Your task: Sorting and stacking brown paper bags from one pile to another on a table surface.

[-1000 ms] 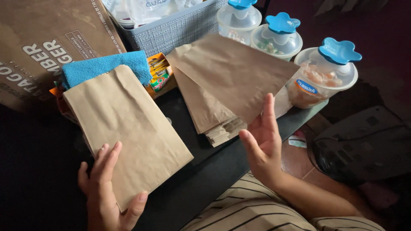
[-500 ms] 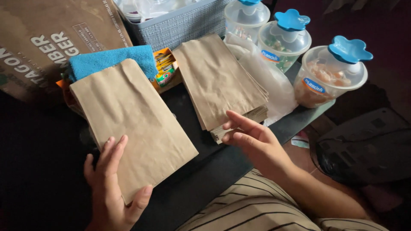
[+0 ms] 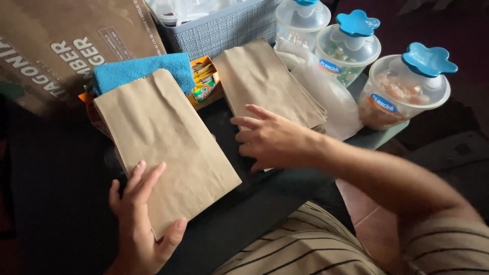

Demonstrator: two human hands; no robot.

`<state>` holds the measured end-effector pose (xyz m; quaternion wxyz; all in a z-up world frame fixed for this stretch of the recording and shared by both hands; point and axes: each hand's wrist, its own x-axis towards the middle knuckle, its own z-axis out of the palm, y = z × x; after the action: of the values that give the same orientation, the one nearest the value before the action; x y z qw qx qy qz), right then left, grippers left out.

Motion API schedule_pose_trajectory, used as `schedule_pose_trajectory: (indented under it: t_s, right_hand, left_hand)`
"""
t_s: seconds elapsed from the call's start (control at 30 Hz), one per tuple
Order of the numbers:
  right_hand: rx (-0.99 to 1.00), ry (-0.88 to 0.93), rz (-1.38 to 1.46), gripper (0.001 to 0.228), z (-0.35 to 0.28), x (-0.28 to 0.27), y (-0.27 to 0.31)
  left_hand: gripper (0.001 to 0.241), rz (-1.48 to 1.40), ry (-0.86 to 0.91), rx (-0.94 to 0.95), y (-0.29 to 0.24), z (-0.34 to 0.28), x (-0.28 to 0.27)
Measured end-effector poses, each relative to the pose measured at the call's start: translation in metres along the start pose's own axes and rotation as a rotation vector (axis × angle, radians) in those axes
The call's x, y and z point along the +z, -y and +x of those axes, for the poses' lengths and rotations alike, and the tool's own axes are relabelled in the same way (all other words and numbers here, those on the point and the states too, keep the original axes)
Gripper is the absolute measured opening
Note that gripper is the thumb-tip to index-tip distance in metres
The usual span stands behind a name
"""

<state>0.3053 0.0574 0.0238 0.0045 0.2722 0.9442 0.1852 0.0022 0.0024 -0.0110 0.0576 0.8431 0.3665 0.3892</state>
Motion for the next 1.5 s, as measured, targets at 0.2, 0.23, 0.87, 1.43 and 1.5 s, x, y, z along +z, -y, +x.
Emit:
schedule_pose_trajectory:
  t_s: [0.2, 0.23, 0.87, 1.43, 1.5]
  right_hand:
    - [-0.138, -0.341, 0.400, 0.040, -0.006, -0.021, -0.006]
    - [-0.142, -0.339, 0.404, 0.040, -0.017, -0.019, -0.007]
    - [0.686, -0.742, 0.132, 0.024, -0.053, -0.003, 0.031]
    - [0.330, -0.838, 0.316, 0.010, -0.015, 0.007, 0.100]
    - [0.333, -0.828, 0.356, 0.014, -0.016, 0.006, 0.100]
  left_hand:
    - [0.068, 0.024, -0.016, 0.001, -0.003, 0.003, -0.001]
    - [0.068, 0.024, -0.016, -0.005, -0.004, 0.003, -0.002]
    - [0.067, -0.001, 0.014, 0.003, -0.003, 0.004, -0.006]
    - [0.064, -0.016, 0.013, -0.002, 0.000, 0.002, -0.004]
    - [0.064, -0.017, 0.013, -0.001, -0.001, 0.003, -0.005]
